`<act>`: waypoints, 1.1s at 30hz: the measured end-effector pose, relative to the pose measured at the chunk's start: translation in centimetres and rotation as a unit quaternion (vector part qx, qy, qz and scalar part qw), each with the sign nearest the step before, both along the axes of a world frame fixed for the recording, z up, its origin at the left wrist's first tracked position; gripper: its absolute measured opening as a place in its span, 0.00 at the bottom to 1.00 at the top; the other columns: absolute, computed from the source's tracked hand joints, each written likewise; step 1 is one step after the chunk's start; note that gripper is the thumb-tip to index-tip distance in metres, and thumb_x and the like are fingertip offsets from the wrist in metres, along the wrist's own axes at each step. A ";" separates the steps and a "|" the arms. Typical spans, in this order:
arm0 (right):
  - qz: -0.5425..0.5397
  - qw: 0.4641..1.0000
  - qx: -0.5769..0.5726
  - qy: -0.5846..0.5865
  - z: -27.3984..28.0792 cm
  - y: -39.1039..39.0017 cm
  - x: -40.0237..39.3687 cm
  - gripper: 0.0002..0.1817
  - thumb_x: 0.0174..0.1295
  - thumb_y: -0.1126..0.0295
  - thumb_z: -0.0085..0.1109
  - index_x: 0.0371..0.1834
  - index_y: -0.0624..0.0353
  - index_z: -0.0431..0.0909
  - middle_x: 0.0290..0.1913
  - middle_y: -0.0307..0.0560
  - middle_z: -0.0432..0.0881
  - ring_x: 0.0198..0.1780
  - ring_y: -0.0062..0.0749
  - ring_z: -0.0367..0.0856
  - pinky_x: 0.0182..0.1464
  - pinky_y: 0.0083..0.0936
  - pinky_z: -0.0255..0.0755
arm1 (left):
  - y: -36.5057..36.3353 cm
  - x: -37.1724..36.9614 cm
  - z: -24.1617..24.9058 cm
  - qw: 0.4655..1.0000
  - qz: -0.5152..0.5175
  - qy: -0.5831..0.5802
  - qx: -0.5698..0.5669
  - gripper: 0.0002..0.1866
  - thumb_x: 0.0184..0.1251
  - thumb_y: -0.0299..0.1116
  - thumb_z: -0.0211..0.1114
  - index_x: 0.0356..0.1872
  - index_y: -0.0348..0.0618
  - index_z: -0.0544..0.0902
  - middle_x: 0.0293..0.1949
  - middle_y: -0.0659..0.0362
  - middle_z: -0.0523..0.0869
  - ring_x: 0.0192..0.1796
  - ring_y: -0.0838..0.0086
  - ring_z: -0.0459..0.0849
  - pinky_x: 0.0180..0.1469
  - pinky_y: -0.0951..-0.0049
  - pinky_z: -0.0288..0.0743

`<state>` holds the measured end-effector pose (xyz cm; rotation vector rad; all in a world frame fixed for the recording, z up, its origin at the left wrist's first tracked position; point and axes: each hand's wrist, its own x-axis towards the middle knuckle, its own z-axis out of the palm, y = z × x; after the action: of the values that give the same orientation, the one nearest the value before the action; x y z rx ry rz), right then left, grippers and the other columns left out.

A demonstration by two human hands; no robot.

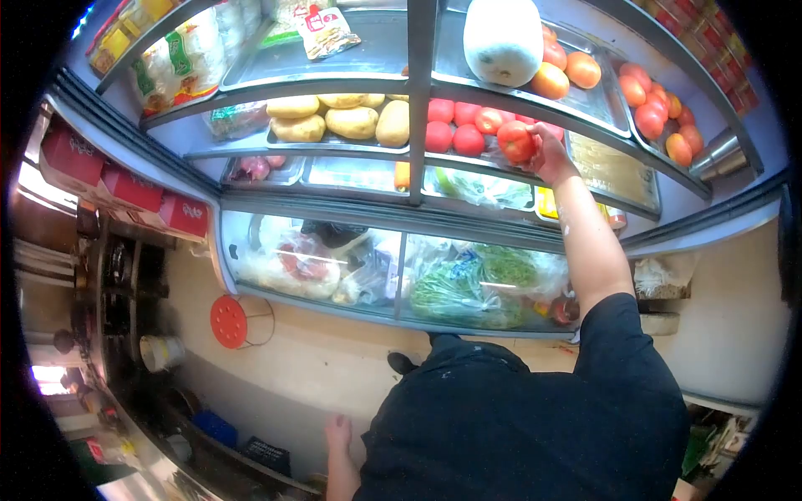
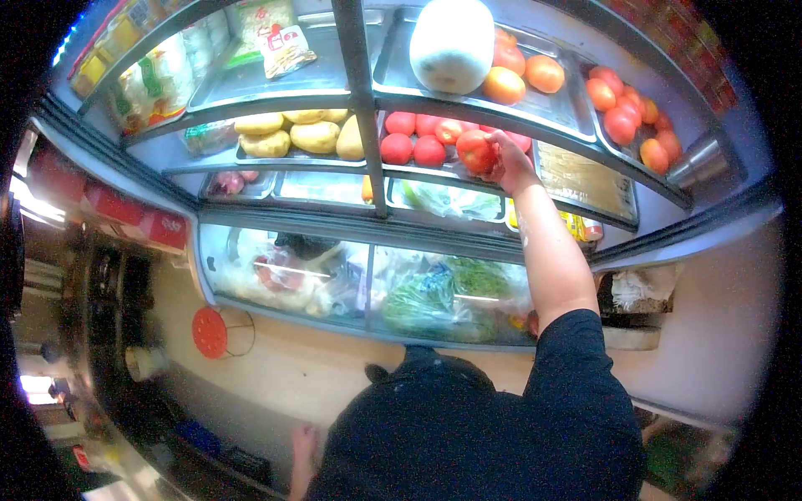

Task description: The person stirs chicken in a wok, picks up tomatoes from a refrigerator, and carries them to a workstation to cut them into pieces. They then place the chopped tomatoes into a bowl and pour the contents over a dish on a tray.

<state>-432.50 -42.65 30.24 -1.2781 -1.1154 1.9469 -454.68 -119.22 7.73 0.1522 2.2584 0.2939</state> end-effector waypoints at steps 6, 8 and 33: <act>-0.025 0.999 -0.022 0.039 0.3 -0.2 -1.1 0.30 0.60 0.50 0.64 0.62 0.51 0.70 0.49 0.51 0.79 0.40 0.42 0.81 0.38 0.28 0.79 | -5.1 3.7 1.0 0.996 -0.079 0.027 -0.031 0.21 0.64 0.42 0.63 0.51 0.37 0.81 0.41 0.44 0.84 0.48 0.48 0.83 0.51 0.55 0.76; -0.022 0.999 -0.038 0.027 0.9 -0.4 -1.5 0.30 0.60 0.50 0.66 0.62 0.50 0.71 0.47 0.50 0.80 0.38 0.42 0.81 0.37 0.27 0.79 | -6.2 4.6 0.4 0.998 -0.055 0.005 -0.033 0.19 0.64 0.44 0.61 0.46 0.38 0.82 0.38 0.43 0.85 0.44 0.48 0.84 0.48 0.54 0.76; 0.133 0.712 0.482 -0.493 -1.2 3.4 -8.5 0.30 0.59 0.47 0.62 0.53 0.63 0.78 0.58 0.59 0.80 0.61 0.52 0.75 0.61 0.39 0.69 | 5.4 5.1 7.0 0.995 0.090 -0.035 0.016 0.17 0.66 0.42 0.64 0.41 0.35 0.82 0.29 0.52 0.86 0.34 0.64 0.85 0.39 0.64 0.78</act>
<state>-441.04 -39.27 29.08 -1.4796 -2.4603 0.3449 -449.59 -113.85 14.75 -0.0453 2.2024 0.4242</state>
